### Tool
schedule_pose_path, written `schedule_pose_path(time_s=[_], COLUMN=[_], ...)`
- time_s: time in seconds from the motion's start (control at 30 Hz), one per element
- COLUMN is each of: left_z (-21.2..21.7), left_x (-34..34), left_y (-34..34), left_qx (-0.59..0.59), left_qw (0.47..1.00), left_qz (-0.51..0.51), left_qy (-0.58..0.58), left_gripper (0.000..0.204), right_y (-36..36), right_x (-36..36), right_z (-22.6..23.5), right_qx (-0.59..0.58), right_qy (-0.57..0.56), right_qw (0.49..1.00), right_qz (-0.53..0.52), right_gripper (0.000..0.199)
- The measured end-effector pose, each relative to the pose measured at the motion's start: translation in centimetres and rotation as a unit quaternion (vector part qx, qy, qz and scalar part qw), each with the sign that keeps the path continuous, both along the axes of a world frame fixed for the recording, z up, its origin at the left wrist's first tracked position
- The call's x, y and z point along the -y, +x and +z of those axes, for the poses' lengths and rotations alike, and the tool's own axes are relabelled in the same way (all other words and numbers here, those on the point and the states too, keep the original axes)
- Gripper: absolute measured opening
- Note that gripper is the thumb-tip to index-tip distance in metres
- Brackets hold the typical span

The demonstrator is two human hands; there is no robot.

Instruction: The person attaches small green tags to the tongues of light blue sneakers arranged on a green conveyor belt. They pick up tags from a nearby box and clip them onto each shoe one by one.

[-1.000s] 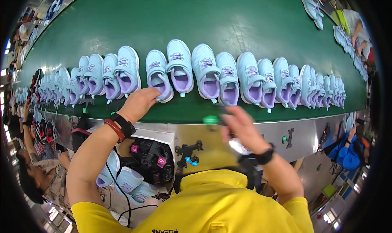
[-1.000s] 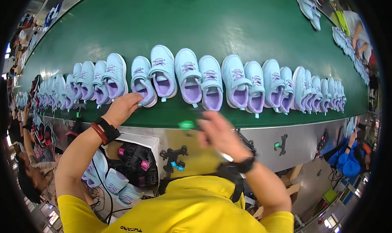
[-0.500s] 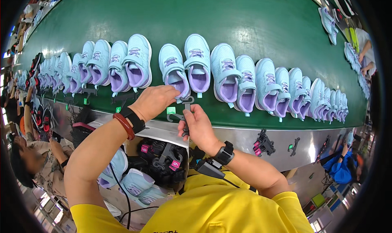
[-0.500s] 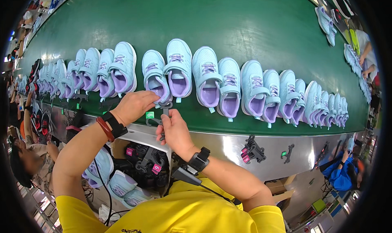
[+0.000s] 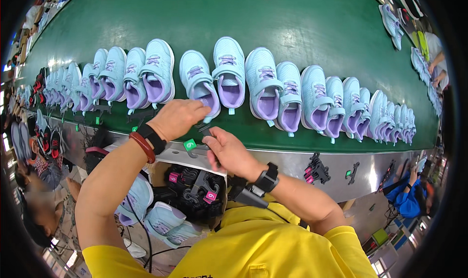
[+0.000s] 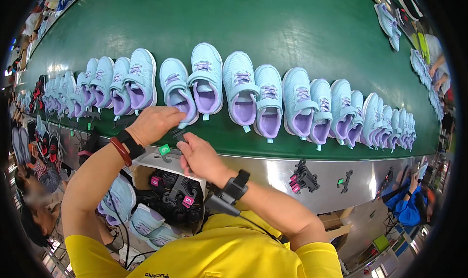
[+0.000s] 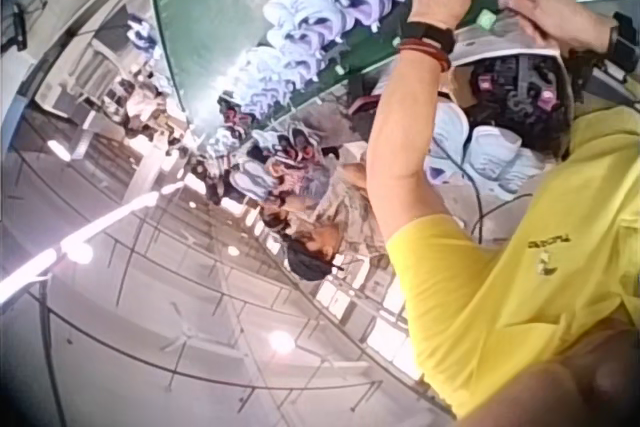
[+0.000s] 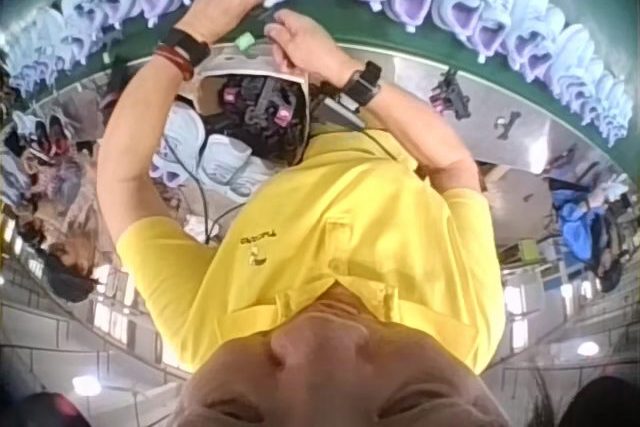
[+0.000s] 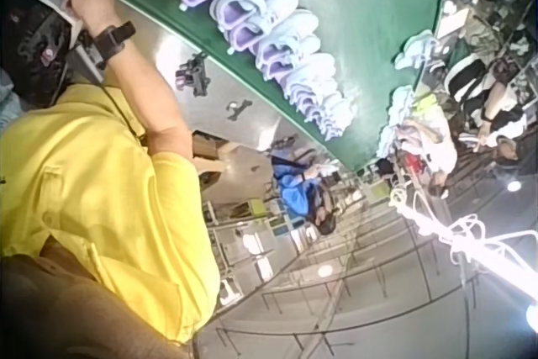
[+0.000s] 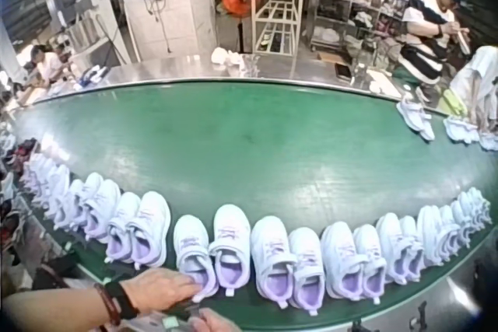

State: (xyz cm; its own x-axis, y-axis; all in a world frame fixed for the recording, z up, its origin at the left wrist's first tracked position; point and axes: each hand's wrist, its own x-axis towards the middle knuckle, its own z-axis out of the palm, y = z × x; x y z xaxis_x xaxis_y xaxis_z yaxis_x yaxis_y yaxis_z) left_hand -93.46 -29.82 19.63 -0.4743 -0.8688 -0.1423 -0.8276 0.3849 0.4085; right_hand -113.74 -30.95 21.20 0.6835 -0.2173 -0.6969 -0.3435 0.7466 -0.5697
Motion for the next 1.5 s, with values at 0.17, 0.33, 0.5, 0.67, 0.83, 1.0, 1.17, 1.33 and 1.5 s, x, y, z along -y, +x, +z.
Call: schedule_pose_path(time_s=[0.17, 0.33, 0.5, 0.67, 0.83, 1.0, 1.17, 1.33, 1.5], left_z=[1.9, 2.1, 2.3, 0.8, 1.4, 1.2, 2.6, 4.1, 6.3], left_x=[-0.1, -1.7, -2.6, -3.7, -3.7, -3.8, -2.9, -2.3, 0.3], left_y=[-0.8, 0.3, -1.4, -1.2, -2.1, -2.2, -2.7, -2.8, -5.3], left_qx=[0.048, 0.057, 0.041, 0.004, 0.012, 0.006, -0.107, 0.009, 0.142], left_qw=[0.999, 0.991, 0.976, 0.973, 0.960, 0.958, 0.961, 0.967, 0.984], left_qz=[0.005, 0.050, 0.155, 0.195, 0.224, 0.236, 0.226, 0.158, 0.111], left_qy=[0.004, 0.108, 0.145, 0.122, 0.166, 0.164, 0.118, 0.197, 0.007], left_gripper=[0.058, 0.057, 0.039, 0.036, 0.039, 0.041, 0.037, 0.067, 0.036], right_y=[0.0, -1.2, -2.5, -1.3, -0.5, 0.1, 0.0, -4.3, -25.6], right_x=[3.4, 6.8, 9.2, 9.6, 9.1, 8.7, 9.4, 9.7, 9.6], right_z=[-1.8, -0.8, -3.3, -2.2, -2.5, -2.7, -3.5, -0.2, 2.0], right_qx=[0.050, -0.009, -0.019, 0.047, 0.045, 0.023, 0.004, 0.090, -0.185], right_qy=[-0.119, -0.710, -0.778, -0.808, -0.822, -0.822, -0.837, -0.792, -0.740], right_qw=[0.984, 0.699, 0.564, 0.503, 0.484, 0.461, 0.501, 0.598, 0.642], right_qz=[0.126, 0.081, 0.278, 0.304, 0.296, 0.335, 0.222, 0.081, -0.080], right_gripper=[0.027, 0.022, 0.012, 0.007, 0.008, 0.010, 0.008, 0.014, 0.015])
